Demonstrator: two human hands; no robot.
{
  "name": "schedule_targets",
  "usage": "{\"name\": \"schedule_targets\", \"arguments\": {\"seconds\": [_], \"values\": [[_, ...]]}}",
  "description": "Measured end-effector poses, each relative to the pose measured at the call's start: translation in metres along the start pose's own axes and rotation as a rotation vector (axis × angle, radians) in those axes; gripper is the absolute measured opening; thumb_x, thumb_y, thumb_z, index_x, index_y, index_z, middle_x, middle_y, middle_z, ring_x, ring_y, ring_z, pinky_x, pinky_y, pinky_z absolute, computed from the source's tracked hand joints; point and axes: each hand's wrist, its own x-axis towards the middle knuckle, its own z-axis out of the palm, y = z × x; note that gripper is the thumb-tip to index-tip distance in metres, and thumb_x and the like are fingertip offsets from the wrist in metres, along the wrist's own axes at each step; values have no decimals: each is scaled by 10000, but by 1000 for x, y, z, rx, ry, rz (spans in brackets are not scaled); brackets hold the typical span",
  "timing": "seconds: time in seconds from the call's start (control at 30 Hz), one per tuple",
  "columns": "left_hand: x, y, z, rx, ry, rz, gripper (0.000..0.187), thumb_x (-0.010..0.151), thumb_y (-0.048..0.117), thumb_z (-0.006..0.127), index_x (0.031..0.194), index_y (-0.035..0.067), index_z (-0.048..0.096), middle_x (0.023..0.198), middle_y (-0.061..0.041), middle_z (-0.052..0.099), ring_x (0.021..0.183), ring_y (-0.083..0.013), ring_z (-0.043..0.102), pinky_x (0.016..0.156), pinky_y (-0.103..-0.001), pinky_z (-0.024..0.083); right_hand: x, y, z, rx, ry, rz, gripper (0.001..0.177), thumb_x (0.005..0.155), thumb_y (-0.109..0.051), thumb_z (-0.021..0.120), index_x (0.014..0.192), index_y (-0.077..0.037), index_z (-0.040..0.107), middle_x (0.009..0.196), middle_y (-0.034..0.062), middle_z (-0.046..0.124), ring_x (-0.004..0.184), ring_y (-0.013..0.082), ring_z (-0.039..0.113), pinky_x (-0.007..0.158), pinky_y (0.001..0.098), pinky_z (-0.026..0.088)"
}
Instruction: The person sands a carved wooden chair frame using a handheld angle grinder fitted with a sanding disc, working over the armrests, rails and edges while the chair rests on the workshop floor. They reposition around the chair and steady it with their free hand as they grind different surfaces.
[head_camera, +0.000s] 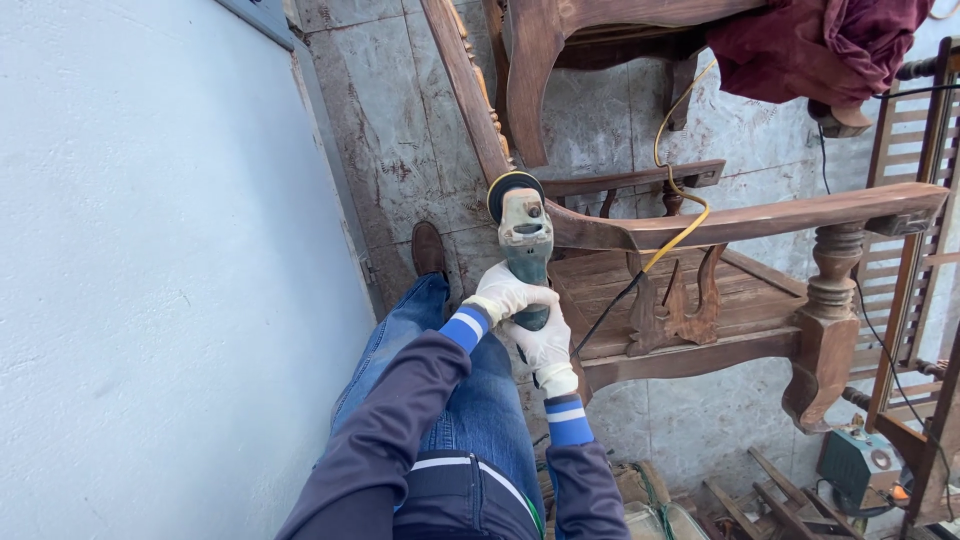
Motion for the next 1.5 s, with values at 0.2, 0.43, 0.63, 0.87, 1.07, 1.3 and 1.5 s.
{"name": "schedule_targets", "arguments": {"seconds": [0.2, 0.43, 0.63, 0.87, 1.07, 1.3, 1.5], "values": [[-33, -5, 16, 44, -30, -38, 575, 566, 338, 920, 1031, 55, 736, 996, -108, 782, 885, -207, 740, 837, -332, 583, -27, 41, -3, 19, 53, 28, 725, 623, -314, 926, 1230, -55, 625, 1109, 114, 762, 1007, 187, 723, 913, 332, 559], [-22, -3, -10, 12, -24, -91, 561, 559, 350, 909, 1002, 40, 758, 992, -112, 794, 886, -216, 761, 833, -338, 597, -13, 11, 13, -43, 8, 19, 725, 641, -361, 913, 1238, -71, 623, 1101, 109, 766, 1021, 178, 727, 923, 321, 559], [-5, 25, -16, 132, -24, -22, 555, 566, 377, 896, 1001, 56, 769, 980, -119, 799, 874, -210, 768, 817, -338, 603, 2, -3, 18, 80, 76, 36, 747, 621, -341, 912, 1254, -66, 623, 1127, 121, 757, 1024, 214, 727, 914, 343, 561], [-39, 2, -3, 49, -72, -89, 541, 552, 360, 895, 985, 67, 761, 960, -94, 793, 855, -191, 757, 812, -311, 597, -28, 33, 12, -16, 58, 98, 730, 636, -335, 902, 1250, -67, 612, 1112, 130, 759, 1016, 222, 734, 916, 344, 564], [-48, -36, 2, -82, -33, -94, 508, 560, 364, 903, 942, 58, 766, 937, -77, 794, 832, -176, 748, 795, -311, 593, -37, 39, 12, -163, 6, 39, 729, 612, -326, 920, 1240, -108, 622, 1084, 129, 752, 994, 216, 723, 890, 351, 559], [-13, 3, 14, 271, -82, -37, 579, 588, 489, 873, 998, 95, 764, 1017, -120, 776, 939, -259, 753, 868, -327, 573, -12, 52, 1, 88, 56, -24, 667, 661, -270, 912, 1221, -55, 619, 1101, 119, 764, 1006, 208, 720, 916, 335, 562], [-22, 5, 42, 154, -23, -86, 671, 530, 425, 909, 1078, 88, 720, 1057, -128, 758, 993, -273, 735, 896, -347, 559, -11, 76, -25, 78, 89, 14, 730, 631, -269, 919, 1241, -33, 596, 1120, 113, 740, 1004, 203, 707, 899, 338, 551]]}}
